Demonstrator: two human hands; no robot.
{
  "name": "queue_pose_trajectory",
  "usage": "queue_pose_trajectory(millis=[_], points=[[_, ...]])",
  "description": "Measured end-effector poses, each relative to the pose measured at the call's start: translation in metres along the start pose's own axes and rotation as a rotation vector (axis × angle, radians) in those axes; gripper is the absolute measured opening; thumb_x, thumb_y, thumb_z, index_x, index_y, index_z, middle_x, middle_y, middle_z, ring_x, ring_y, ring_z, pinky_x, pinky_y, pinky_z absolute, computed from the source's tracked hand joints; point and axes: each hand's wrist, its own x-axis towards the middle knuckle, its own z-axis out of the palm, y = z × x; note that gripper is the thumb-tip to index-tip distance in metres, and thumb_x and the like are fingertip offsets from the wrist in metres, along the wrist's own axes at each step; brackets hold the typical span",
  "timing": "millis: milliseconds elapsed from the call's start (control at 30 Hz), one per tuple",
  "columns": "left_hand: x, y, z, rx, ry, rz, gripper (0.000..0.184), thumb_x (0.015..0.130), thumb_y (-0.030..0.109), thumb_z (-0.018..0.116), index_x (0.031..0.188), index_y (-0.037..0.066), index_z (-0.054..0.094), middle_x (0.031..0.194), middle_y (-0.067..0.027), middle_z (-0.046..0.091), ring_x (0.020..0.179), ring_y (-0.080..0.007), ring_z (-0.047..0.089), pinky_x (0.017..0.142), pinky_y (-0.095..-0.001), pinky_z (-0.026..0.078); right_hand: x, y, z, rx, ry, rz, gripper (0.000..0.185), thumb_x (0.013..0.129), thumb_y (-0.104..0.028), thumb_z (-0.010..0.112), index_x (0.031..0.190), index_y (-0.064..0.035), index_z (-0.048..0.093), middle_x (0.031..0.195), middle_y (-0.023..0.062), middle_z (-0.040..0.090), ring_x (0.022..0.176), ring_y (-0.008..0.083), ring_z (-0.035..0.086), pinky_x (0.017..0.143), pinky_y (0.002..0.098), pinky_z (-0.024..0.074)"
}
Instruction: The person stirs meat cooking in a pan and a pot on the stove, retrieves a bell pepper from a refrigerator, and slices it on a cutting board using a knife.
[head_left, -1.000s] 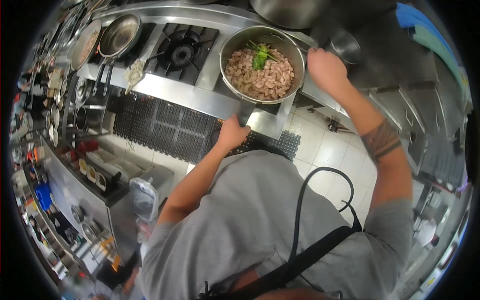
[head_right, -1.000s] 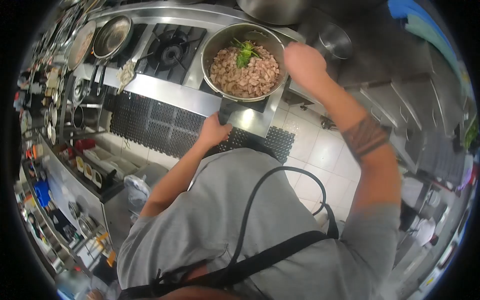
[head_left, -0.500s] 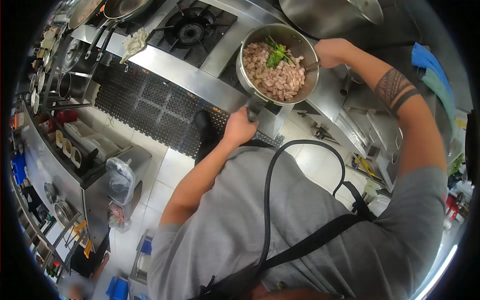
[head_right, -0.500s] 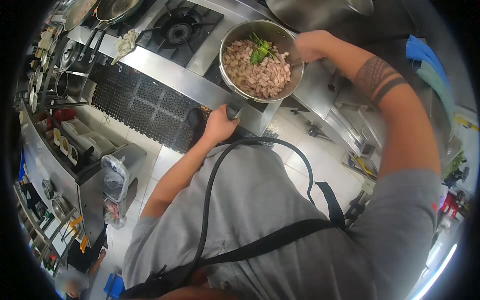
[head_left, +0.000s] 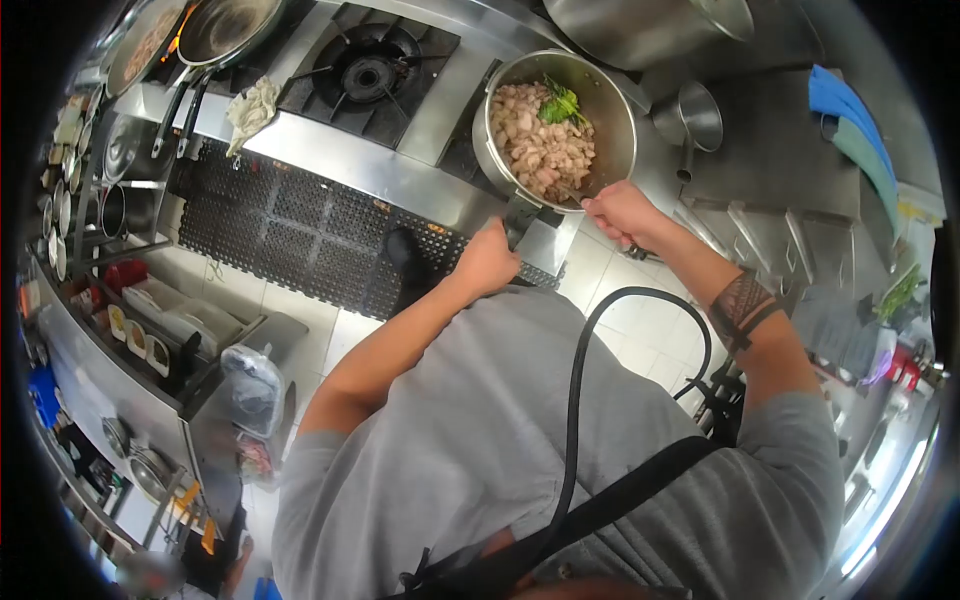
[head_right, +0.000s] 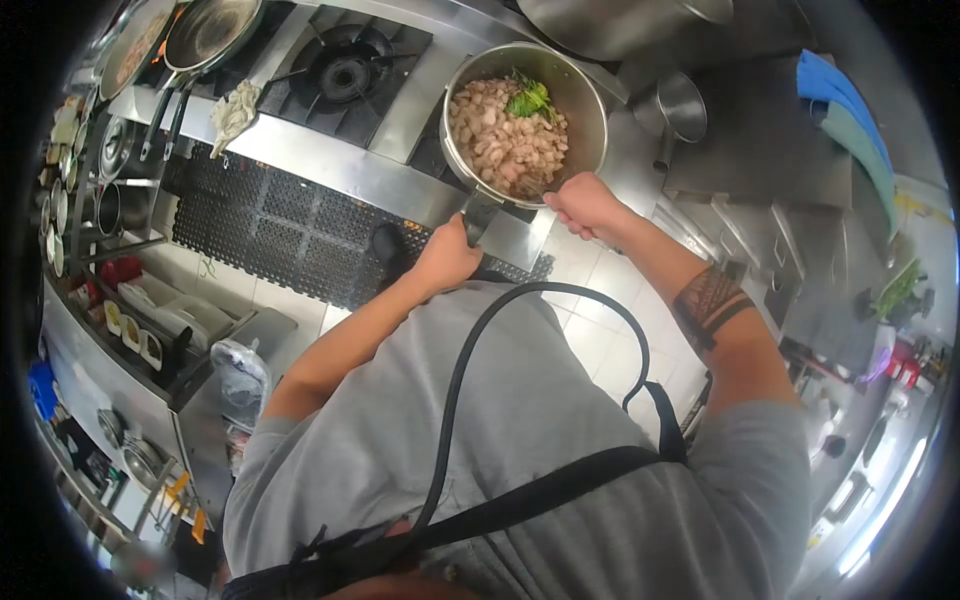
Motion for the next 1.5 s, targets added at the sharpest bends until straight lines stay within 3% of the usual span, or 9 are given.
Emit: queue_pose_trajectory(millis=[333,400,500,567,667,867,1167,1333,1500], points=[[0.007,-0.011,0.008,0.074,0.04,0.053,0.042,0.08,0.01,0.067,0.108,-0.017,0.05,0.076,-0.0296,0.066,0.072,-0.0408,0.07,0.072,-0.0441,0.056,-0.04,0.013,-0.048,0.143,0.094,0.015,0.023,0.092,-0.022,0.066,0.078,-0.0059,0.058,0.06,-0.0028,0.048,0.042,0.0052,0.039,0.034,0.0253,0.0253],[0.01,-0.018,0.012,0.045,0.052,0.075,0.042,0.08,0.01,0.067,0.108,-0.017,0.051,0.07,-0.0252,0.066,0.062,-0.0349,0.069,0.066,-0.0417,0.056,-0.047,0.009,-0.06,0.066,0.079,-0.01,0.022,0.09,-0.023,0.066,0.081,-0.0035,0.061,0.062,0.002,0.054,0.042,0.0116,0.046,0.036,0.0311,0.0331],[0.009,-0.014,0.01,0.039,0.066,0.06,0.042,0.079,0.009,0.066,0.109,-0.016,0.052,0.07,-0.0246,0.067,0.06,-0.0328,0.069,0.065,-0.0407,0.056,-0.076,-0.006,-0.07,-0.546,0.227,-0.047,0.022,0.088,-0.022,0.067,0.089,-0.0003,0.064,0.07,0.0125,0.064,0.054,0.0257,0.063,0.05,0.0404,0.0487],[0.009,-0.013,0.01,0.042,0.069,0.045,0.043,0.078,0.01,0.067,0.109,-0.016,0.052,0.071,-0.0249,0.067,0.062,-0.0341,0.069,0.066,-0.0413,0.056,-0.097,0.0,-0.077,-1.072,0.51,-0.244,0.02,0.087,-0.016,0.063,0.098,-0.0006,0.066,0.085,0.0219,0.069,0.078,0.0377,0.07,0.071,0.0472,0.055],[0.006,-0.007,0.006,0.053,0.065,0.021,0.045,0.078,0.011,0.068,0.11,-0.016,0.052,0.076,-0.0274,0.067,0.07,-0.0383,0.07,0.072,-0.0431,0.056,-0.134,-0.027,-0.077,-1.247,0.608,-0.252,0.018,0.087,-0.01,0.059,0.101,-0.0012,0.067,0.095,0.0222,0.07,0.091,0.039,0.068,0.078,0.0487,0.0552],[0.0,0.009,0.0,0.049,0.066,-0.021,0.046,0.076,0.011,0.068,0.111,-0.015,0.053,0.095,-0.0355,0.066,0.097,-0.048,0.065,0.087,-0.0473,0.052,-0.094,-0.06,-0.085,-1.302,0.728,-0.359,0.02,0.088,-0.006,0.052,0.098,-0.0013,0.068,0.101,0.0192,0.07,0.089,0.0368,0.07,0.078,0.0481,0.0566],[0.0,0.015,-0.015,0.05,0.05,-0.046,0.038,0.076,0.007,0.064,0.106,-0.015,0.054,0.097,-0.0383,0.064,0.099,-0.0504,0.062,0.089,-0.0485,0.05,0.074,-0.117,-0.125,-1.39,0.306,-0.551,0.022,0.085,-0.017,0.061,0.093,0.0,0.072,0.091,0.021,0.07,0.09,0.038,0.068,0.077,0.0482,0.0555],[0.001,0.015,-0.012,0.088,0.104,-0.044,0.037,0.075,0.005,0.061,0.104,-0.017,0.055,0.091,-0.0407,0.062,0.095,-0.0512,0.064,0.088,-0.0486,0.051,0.073,-0.12,-0.119,-1.474,0.115,-0.793,0.021,0.088,-0.02,0.062,0.095,-0.0025,0.07,0.086,0.0193,0.069,0.087,0.0386,0.067,0.076,0.0505,0.0532],[0.006,0.007,-0.002,0.128,0.112,-0.051,0.038,0.074,0.005,0.06,0.105,-0.016,0.056,0.092,-0.0395,0.063,0.096,-0.0499,0.064,0.088,-0.0495,0.051,0.013,-0.109,-0.138,-1.6,0.28,-0.758,0.019,0.09,-0.02,0.061,0.103,-0.0067,0.067,0.088,0.0153,0.068,0.086,0.0363,0.067,0.075,0.0496,0.0531]])
